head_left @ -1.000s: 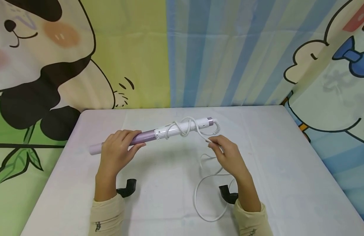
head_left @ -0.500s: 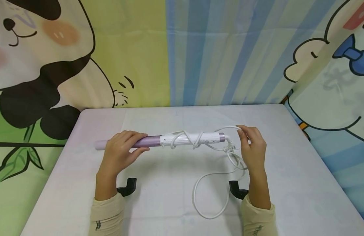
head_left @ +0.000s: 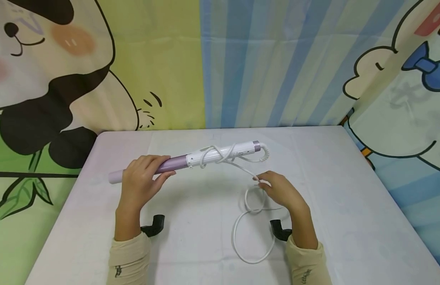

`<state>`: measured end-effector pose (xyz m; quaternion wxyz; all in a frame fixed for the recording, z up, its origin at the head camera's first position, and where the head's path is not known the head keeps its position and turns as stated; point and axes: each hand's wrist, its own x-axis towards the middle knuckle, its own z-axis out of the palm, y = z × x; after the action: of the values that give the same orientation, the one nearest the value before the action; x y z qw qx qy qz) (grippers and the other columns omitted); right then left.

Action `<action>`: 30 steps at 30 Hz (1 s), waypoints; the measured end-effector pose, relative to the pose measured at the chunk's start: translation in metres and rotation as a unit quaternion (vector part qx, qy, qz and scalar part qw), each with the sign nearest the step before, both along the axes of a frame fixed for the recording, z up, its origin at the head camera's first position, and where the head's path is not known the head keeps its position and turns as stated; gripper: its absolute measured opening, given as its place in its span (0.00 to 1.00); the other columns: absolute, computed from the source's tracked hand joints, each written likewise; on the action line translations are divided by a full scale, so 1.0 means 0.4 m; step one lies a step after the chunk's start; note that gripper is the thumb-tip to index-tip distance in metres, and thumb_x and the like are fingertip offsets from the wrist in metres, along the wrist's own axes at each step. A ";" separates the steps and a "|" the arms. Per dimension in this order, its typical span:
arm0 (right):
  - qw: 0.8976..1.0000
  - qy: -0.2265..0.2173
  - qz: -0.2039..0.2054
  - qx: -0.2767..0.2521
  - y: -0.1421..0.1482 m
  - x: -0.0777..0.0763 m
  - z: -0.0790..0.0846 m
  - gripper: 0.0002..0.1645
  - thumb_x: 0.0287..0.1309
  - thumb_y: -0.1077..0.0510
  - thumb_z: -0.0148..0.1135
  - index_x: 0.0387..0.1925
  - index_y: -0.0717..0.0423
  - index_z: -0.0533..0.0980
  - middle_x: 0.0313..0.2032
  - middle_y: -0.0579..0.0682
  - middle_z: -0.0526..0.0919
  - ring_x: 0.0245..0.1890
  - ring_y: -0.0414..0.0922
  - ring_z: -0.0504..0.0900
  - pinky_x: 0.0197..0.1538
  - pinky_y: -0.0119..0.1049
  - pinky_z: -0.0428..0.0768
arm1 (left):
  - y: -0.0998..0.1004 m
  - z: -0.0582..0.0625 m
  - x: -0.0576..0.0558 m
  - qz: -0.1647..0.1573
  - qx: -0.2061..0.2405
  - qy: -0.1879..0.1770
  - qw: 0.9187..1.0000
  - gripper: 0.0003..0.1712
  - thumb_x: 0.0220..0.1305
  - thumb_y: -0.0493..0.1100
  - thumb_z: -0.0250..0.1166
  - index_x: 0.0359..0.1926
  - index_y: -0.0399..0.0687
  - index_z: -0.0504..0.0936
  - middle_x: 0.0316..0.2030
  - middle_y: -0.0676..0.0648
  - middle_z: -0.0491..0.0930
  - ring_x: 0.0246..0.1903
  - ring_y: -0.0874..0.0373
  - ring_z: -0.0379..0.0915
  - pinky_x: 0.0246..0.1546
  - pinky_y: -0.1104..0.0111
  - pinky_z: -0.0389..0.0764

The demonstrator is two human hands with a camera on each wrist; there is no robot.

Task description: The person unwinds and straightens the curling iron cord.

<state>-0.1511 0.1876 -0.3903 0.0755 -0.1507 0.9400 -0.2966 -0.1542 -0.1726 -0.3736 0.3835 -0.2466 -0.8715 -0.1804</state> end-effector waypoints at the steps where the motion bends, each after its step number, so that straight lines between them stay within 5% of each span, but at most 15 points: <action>1: 1.000 -0.010 0.012 0.012 -0.004 0.004 0.004 0.23 0.59 0.59 0.56 0.56 0.61 0.70 0.55 0.60 0.73 0.57 0.58 0.70 0.58 0.60 0.63 | 0.000 0.000 0.000 0.002 0.003 0.000 1.000 0.26 0.37 0.46 0.76 0.41 0.43 0.82 0.33 0.43 0.82 0.33 0.48 0.77 0.27 0.58 0.74; 4: 1.000 0.006 0.018 0.019 -0.016 0.018 0.020 0.36 0.56 0.55 0.60 0.64 0.60 0.60 0.62 0.61 0.64 0.63 0.61 0.61 0.61 0.64 0.56 | 0.002 0.002 0.000 0.007 0.005 0.000 1.000 0.26 0.37 0.46 0.76 0.41 0.44 0.82 0.33 0.44 0.82 0.33 0.47 0.77 0.26 0.58 0.74; 7: 0.997 0.077 0.006 0.001 -0.035 0.028 0.032 0.38 0.54 0.54 0.62 0.64 0.62 0.59 0.62 0.62 0.63 0.62 0.60 0.62 0.59 0.59 0.62 | 0.007 0.003 -0.001 0.008 0.006 0.005 1.000 0.26 0.36 0.46 0.76 0.41 0.44 0.82 0.33 0.44 0.82 0.32 0.48 0.77 0.26 0.58 0.73; 13: 0.977 0.211 0.005 0.005 -0.093 0.023 0.019 0.32 0.51 0.56 0.65 0.57 0.64 0.68 0.53 0.59 0.75 0.52 0.55 0.74 0.51 0.50 0.73 | 0.022 0.005 0.001 0.005 0.003 0.008 1.000 0.25 0.38 0.46 0.76 0.41 0.44 0.82 0.33 0.44 0.82 0.32 0.48 0.77 0.26 0.58 0.73; 21: 0.965 0.262 0.011 -0.009 -0.135 0.032 0.013 0.13 0.54 0.63 0.61 0.43 0.61 0.77 0.25 0.49 0.77 0.28 0.45 0.73 0.34 0.38 0.71 | 0.024 0.000 -0.001 0.008 -0.008 -0.008 1.000 0.24 0.39 0.46 0.75 0.40 0.43 0.81 0.33 0.44 0.81 0.33 0.47 0.77 0.28 0.58 0.74; 30: 0.908 0.396 0.019 -0.134 -0.110 0.040 0.040 0.10 0.56 0.69 0.55 0.40 0.62 0.77 0.20 0.47 0.70 0.23 0.40 0.65 0.31 0.30 0.67 | 0.017 -0.009 -0.009 0.010 -0.015 -0.019 1.000 0.24 0.39 0.47 0.75 0.40 0.43 0.81 0.32 0.43 0.81 0.32 0.48 0.77 0.28 0.59 0.73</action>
<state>-0.1351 0.1434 -0.3743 -0.3186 -0.2825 0.8409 -0.3341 -0.1576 -0.1658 -0.3773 0.3648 -0.2403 -0.8838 -0.1677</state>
